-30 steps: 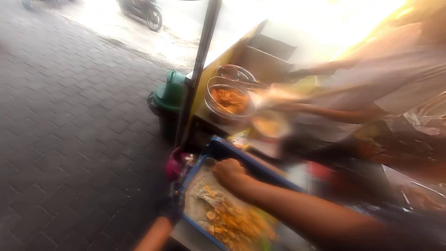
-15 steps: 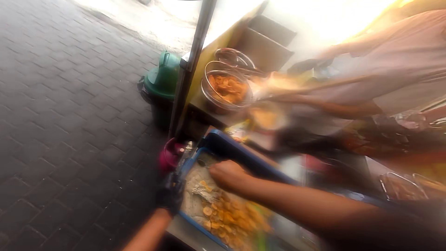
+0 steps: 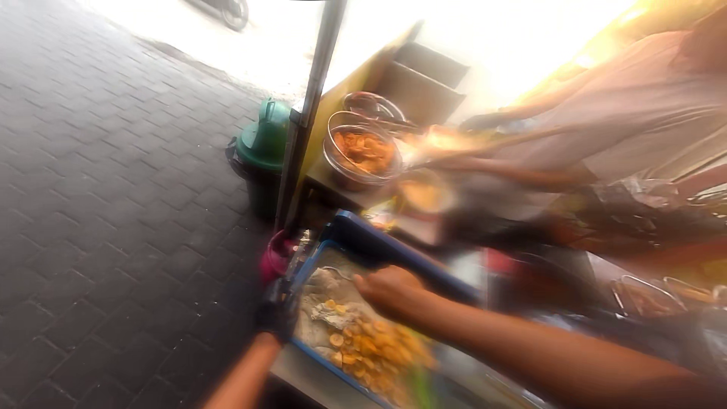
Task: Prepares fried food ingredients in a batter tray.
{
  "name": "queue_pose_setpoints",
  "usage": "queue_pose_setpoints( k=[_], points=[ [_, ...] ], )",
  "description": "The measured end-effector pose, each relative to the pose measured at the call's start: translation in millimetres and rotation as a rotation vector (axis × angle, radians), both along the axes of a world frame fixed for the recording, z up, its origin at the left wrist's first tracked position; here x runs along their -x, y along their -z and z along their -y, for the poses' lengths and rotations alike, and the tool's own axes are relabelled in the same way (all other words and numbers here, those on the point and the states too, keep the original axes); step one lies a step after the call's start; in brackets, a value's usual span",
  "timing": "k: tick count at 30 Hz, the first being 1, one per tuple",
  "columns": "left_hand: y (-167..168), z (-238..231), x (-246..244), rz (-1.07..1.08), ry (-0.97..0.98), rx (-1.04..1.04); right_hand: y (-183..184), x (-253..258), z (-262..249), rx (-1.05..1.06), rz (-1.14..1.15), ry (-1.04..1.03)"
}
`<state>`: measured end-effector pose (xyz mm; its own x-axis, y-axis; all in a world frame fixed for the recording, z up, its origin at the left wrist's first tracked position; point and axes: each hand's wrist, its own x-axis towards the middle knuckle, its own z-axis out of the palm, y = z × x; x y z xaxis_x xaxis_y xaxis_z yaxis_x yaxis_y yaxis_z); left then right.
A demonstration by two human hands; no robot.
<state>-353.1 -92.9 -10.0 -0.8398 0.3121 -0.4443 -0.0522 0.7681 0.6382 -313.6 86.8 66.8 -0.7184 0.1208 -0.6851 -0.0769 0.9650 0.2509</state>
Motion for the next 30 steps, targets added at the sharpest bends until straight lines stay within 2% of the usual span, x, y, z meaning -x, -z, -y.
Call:
queue_pose_setpoints(
  k=[3,5,6,7,8,9,10,12,14,15,16,17,18,19,20,22,25,26,30],
  points=[
    [17.9,3.2,6.5,0.053,-0.021,-0.002,-17.1,-34.8,-6.3,0.004,-0.087,0.012],
    [15.3,2.2,9.8,0.129,-0.029,-0.015,-11.7,-71.3,-20.9,0.035,-0.304,-0.085],
    [31.0,5.0,7.7,0.065,-0.022,-0.042,-8.1,-89.5,-26.4,0.035,-0.411,-0.123],
    [57.1,6.3,3.1,-0.096,-0.053,-0.095,-5.1,-106.4,-29.9,0.016,-0.506,-0.143],
    [68.1,5.6,0.3,-0.209,-0.087,-0.152,-1.6,-121.6,-33.3,-0.009,-0.617,-0.166],
    [52.2,4.9,-0.2,-0.17,-0.064,-0.145,2.6,-134.9,-37.2,-0.026,-0.741,-0.192],
    [17.6,3.3,-1.9,-0.059,-0.018,-0.111,5.7,-146.6,-39.7,-0.027,-0.845,-0.197],
    [-26.5,-2.6,-13.6,-0.031,-0.018,-0.075,12.1,-167.9,-38.7,-0.001,-0.958,-0.13],
    [-35.1,-3.2,-21.0,-0.16,0.02,-0.052,21.4,-186.7,-33.2,0.029,-1.016,-0.042],
    [-31.0,0.2,-19.3,-0.192,0.108,0.007,26.3,-195.3,-29.7,0.049,-1.035,0.006],
    [-15.9,5.8,-16.1,-0.257,0.23,0.094,32.1,-203.9,-27.1,0.068,-1.051,0.05],
    [17.0,12.4,-13.0,-0.431,0.306,0.139,37.7,-211.8,-25.5,0.081,-1.063,0.091],
    [68.4,16.6,-7.1,-0.764,0.272,0.087,42.5,-218.6,-24.3,0.092,-1.075,0.129],
    [90.9,20.5,0.1,-0.868,0.3,0.03,46.0,-223.5,-23.5,0.104,-1.095,0.161],
    [87.5,24.2,3.8,-0.8,0.388,0.047,47.9,-227.0,-22.8,0.123,-1.116,0.189],
    [39.2,22.7,4.3,-0.461,0.565,0.166,49.5,-232.3,-21.8,0.147,-1.149,0.223],
    [-19.6,8.3,1.6,-0.129,0.692,0.351,47.4,-239.0,-22.5,0.14,-1.136,0.277],
    [-29.7,6.3,2.0,-0.079,0.728,0.391,46.5,-241.1,-24.8,0.125,-1.132,0.303],
    [5.1,28.3,10.2,-0.158,0.852,0.338,44.5,-245.9,-35.9,0.103,-1.162,0.366]
  ],
)
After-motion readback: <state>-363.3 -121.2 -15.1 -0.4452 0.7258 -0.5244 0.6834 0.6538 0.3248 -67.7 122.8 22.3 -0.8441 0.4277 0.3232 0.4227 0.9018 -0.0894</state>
